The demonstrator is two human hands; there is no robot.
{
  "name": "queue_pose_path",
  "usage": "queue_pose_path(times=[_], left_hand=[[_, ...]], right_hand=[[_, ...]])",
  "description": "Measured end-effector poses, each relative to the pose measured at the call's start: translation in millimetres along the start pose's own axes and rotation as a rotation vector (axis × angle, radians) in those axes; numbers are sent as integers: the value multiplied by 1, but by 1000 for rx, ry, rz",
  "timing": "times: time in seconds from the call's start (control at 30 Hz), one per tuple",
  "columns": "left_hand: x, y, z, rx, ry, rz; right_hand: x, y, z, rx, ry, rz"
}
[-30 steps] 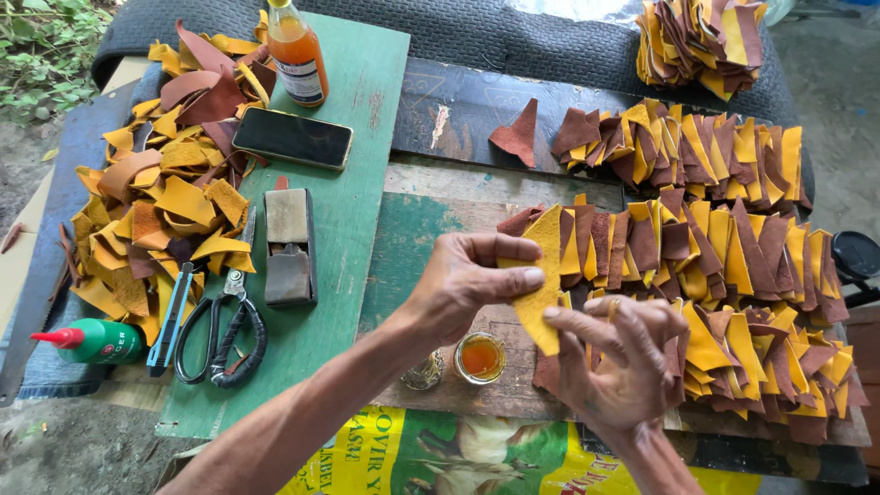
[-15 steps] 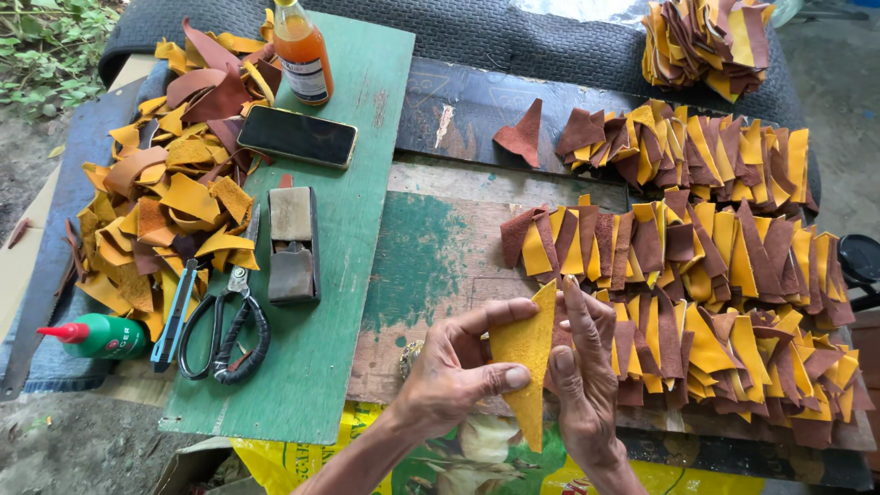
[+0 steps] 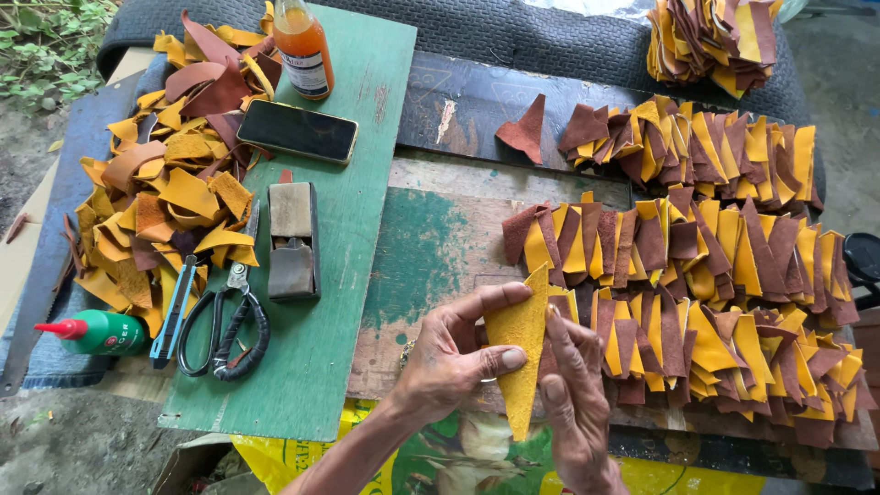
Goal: The person repeatedly picks up small yellow and brown sandpaper pieces, applies a liquid from a small glass jar to the edges, and presses them together to form layered units. The person places each assembled unit onto a growing stack on the table. Tools such as scissors and a stapler are visible but not used during the clip.
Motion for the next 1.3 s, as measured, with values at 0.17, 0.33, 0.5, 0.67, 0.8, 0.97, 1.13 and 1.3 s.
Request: queue_pose_path(times=[0.17, 0.33, 0.5, 0.67, 0.8, 0.97, 1.13, 1.3], left_hand=[[4, -4, 3, -4, 28, -38], [9, -12, 3, -37, 84, -92], [9, -12, 2, -56, 99, -77], [10, -18, 4, -39, 127, -146], [13, -22, 7, -64, 128, -197], [14, -24, 6, -80, 143, -196], [14, -21, 7, -81, 99, -179], [12, -16, 7, -121, 56, -131]], right_hand=[[-2, 0, -1, -85, -14, 7], [-14, 5, 4, -147, -102, 22], [-16, 1, 4, -171, -117, 29], [-18, 2, 10, -298, -184, -17], [-25, 2, 19, -347, -216, -113], [-28, -5, 25, -363, -220, -147], [-13, -5, 24, -381, -251, 27], [10, -12, 14, -426, -249, 26]])
Point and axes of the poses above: each hand's wrist, its own x-axis towards the middle knuckle, its own y-axis out of the palm, z = x × y, the point moved 3 cm from there along x, towards the middle knuckle, and after that the axes turned 10 degrees about y, right-handed, at the moved point
